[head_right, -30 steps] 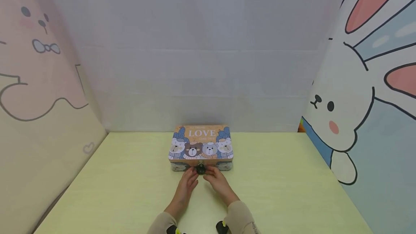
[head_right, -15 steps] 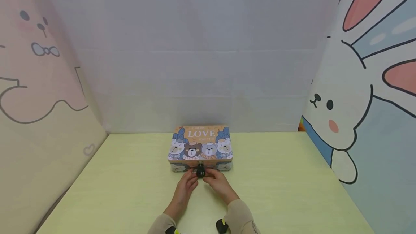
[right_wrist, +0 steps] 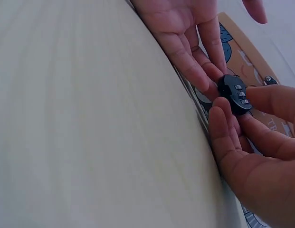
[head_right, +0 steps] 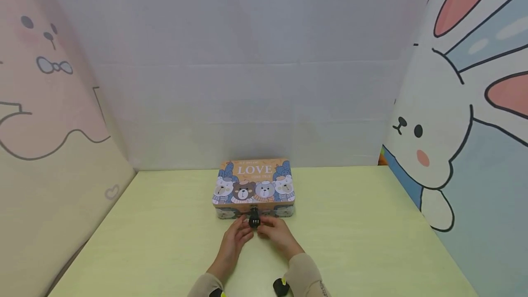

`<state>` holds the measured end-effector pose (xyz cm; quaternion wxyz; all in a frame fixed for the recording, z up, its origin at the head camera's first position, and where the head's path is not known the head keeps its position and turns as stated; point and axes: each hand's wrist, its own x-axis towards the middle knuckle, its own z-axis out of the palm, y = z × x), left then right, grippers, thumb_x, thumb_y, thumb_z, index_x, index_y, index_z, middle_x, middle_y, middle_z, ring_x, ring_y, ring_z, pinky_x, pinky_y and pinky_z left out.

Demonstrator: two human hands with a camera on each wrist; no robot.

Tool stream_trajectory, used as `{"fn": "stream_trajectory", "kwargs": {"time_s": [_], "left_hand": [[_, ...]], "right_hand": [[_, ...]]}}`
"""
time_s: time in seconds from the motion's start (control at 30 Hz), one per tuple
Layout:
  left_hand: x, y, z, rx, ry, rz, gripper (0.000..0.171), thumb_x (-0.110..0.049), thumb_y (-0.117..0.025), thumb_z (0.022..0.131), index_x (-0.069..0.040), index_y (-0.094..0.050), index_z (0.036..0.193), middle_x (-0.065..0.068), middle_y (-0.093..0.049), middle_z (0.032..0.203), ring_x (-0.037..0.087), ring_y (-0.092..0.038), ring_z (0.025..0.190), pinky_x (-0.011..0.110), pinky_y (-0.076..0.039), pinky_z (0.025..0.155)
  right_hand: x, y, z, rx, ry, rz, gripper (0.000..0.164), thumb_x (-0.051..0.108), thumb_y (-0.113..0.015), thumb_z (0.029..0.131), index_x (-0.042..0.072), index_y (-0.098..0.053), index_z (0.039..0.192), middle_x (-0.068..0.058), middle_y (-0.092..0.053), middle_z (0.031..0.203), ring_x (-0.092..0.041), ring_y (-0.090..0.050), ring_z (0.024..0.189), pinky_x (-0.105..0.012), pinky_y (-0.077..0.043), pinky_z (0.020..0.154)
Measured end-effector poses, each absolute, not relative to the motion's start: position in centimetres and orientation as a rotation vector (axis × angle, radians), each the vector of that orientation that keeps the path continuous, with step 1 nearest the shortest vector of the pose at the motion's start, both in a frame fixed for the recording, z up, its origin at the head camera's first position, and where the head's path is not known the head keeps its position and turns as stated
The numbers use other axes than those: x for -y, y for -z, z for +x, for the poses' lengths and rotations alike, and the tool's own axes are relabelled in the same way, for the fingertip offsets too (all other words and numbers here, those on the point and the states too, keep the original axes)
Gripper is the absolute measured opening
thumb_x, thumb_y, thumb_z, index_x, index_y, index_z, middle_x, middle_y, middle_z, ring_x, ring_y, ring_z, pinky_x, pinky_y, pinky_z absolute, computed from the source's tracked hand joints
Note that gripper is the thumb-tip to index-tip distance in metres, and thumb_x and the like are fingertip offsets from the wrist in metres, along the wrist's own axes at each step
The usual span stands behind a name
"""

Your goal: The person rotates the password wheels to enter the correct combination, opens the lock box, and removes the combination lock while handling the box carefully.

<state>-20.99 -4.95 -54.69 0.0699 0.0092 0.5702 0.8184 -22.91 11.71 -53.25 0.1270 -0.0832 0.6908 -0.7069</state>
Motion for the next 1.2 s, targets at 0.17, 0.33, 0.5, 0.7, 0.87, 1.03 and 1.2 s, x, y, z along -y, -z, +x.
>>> {"fn": "stream_trajectory", "kwargs": {"time_s": [0.17,0.33,0.5,0.7,0.87,1.03,1.2], "left_hand": [[4.9,54.7,-21.0,-1.706,-2.482,0.036,0.053,-0.021,-0.034,0.108,0.020,-0.030,0.142,0.011,-0.051,0.110,0.012,-0.059,0.094,0.028,-0.055,0.089],[4.9,54.7,-21.0,-1.687,-2.496,0.035,0.050,-0.023,-0.036,0.108,0.019,-0.043,0.134,0.010,-0.053,0.108,0.012,-0.061,0.093,0.027,-0.056,0.086],[4.9,54.5,-21.1,-1.677,-2.495,0.036,0.050,-0.022,-0.037,0.107,0.019,-0.045,0.134,0.010,-0.057,0.109,0.013,-0.063,0.093,0.026,-0.057,0.084],[4.7,54.9,-21.4,-1.789,-2.471,-0.003,0.040,-0.012,-0.050,0.103,0.018,-0.050,0.130,0.013,-0.065,0.115,0.014,-0.065,0.094,0.029,-0.059,0.082],[4.4,55.4,-21.6,-1.878,-2.471,0.000,0.036,-0.003,-0.057,0.098,0.018,-0.053,0.127,0.015,-0.065,0.112,0.015,-0.066,0.093,0.031,-0.061,0.081],[4.3,55.8,-22.0,-1.902,-2.480,-0.007,0.035,0.000,-0.060,0.096,0.017,-0.053,0.126,0.011,-0.063,0.104,0.013,-0.064,0.089,0.030,-0.061,0.078],[4.1,56.0,-22.3,-1.882,-2.508,-0.007,0.034,0.002,-0.061,0.095,0.019,-0.054,0.124,0.008,-0.062,0.100,0.013,-0.063,0.088,0.033,-0.062,0.077]], "right_hand": [[-11.7,53.2,-22.8,-1.967,2.106,-0.211,0.033,-0.005,-0.053,0.096,-0.027,-0.049,0.121,-0.016,-0.066,0.105,-0.014,-0.062,0.084,-0.031,-0.059,0.080],[-11.6,53.2,-23.0,-1.913,2.146,-0.180,0.029,-0.004,-0.052,0.098,-0.026,-0.051,0.117,-0.009,-0.066,0.096,-0.014,-0.064,0.079,-0.028,-0.060,0.075],[-11.6,53.2,-23.1,-1.860,2.174,-0.162,0.029,-0.001,-0.052,0.099,-0.024,-0.052,0.116,-0.006,-0.065,0.092,-0.013,-0.064,0.076,-0.028,-0.061,0.073],[-11.5,53.3,-23.2,-1.845,2.194,-0.119,0.026,0.002,-0.054,0.099,-0.020,-0.055,0.113,-0.006,-0.065,0.089,-0.013,-0.065,0.074,-0.027,-0.061,0.070],[-11.5,53.5,-23.3,-1.838,2.193,-0.119,0.022,0.002,-0.054,0.099,-0.017,-0.057,0.109,-0.006,-0.065,0.087,-0.014,-0.066,0.074,-0.027,-0.061,0.069],[-11.5,53.7,-23.4,-1.817,2.203,-0.102,0.019,0.003,-0.055,0.098,-0.014,-0.058,0.107,-0.006,-0.065,0.083,-0.014,-0.066,0.072,-0.027,-0.061,0.068],[-11.4,53.7,-23.4,-1.832,2.213,-0.070,0.016,0.003,-0.056,0.098,-0.011,-0.060,0.103,-0.005,-0.066,0.080,-0.014,-0.066,0.070,-0.027,-0.061,0.065]]}}
